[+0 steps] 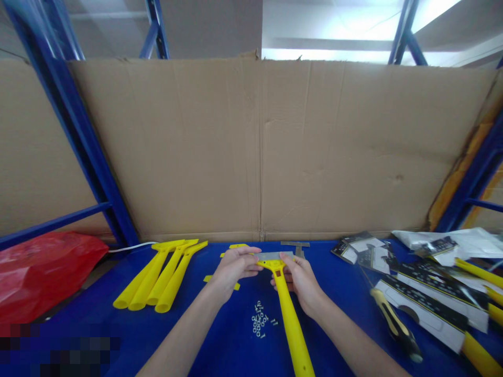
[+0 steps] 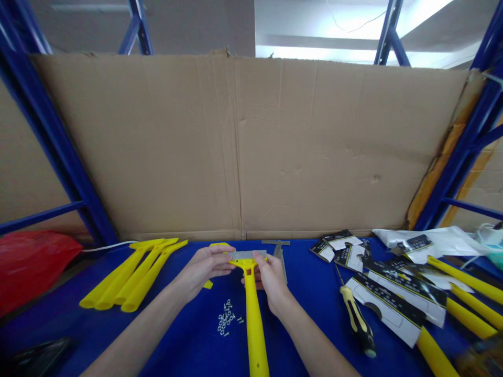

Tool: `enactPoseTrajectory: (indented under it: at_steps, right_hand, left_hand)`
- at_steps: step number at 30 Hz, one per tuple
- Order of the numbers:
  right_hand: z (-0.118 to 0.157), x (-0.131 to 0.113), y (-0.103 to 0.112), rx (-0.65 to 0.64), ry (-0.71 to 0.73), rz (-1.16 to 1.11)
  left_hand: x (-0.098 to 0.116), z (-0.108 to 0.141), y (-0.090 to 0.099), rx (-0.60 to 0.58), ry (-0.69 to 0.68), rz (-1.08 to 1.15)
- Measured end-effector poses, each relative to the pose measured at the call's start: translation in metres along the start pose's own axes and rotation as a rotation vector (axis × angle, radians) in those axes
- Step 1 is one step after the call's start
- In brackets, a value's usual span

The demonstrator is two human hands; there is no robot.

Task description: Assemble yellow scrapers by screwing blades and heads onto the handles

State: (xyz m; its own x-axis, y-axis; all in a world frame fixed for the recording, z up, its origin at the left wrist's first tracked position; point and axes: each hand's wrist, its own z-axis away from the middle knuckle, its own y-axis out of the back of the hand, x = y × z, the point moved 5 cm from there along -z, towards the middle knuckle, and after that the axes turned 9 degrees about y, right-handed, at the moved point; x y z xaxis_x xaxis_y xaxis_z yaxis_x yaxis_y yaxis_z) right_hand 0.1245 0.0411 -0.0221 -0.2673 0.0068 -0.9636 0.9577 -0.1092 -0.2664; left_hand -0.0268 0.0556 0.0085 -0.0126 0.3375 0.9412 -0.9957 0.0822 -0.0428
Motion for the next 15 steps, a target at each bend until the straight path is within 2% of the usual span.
enactPoseTrajectory:
  at_steps: [7, 15]
  right_hand:
    - [0.0011, 0.0013, -0.0013, -0.010, -0.012, -0.014]
    - [0.0065, 0.0044, -0.0086, -0.121, -0.106, -0.030]
  left_hand:
    - [0.0002, -0.0016, 0.0014, 0.033, -0.024, 0.016]
    - [0.0031, 0.0000, 0.0045, 0.071, -0.028, -0.010]
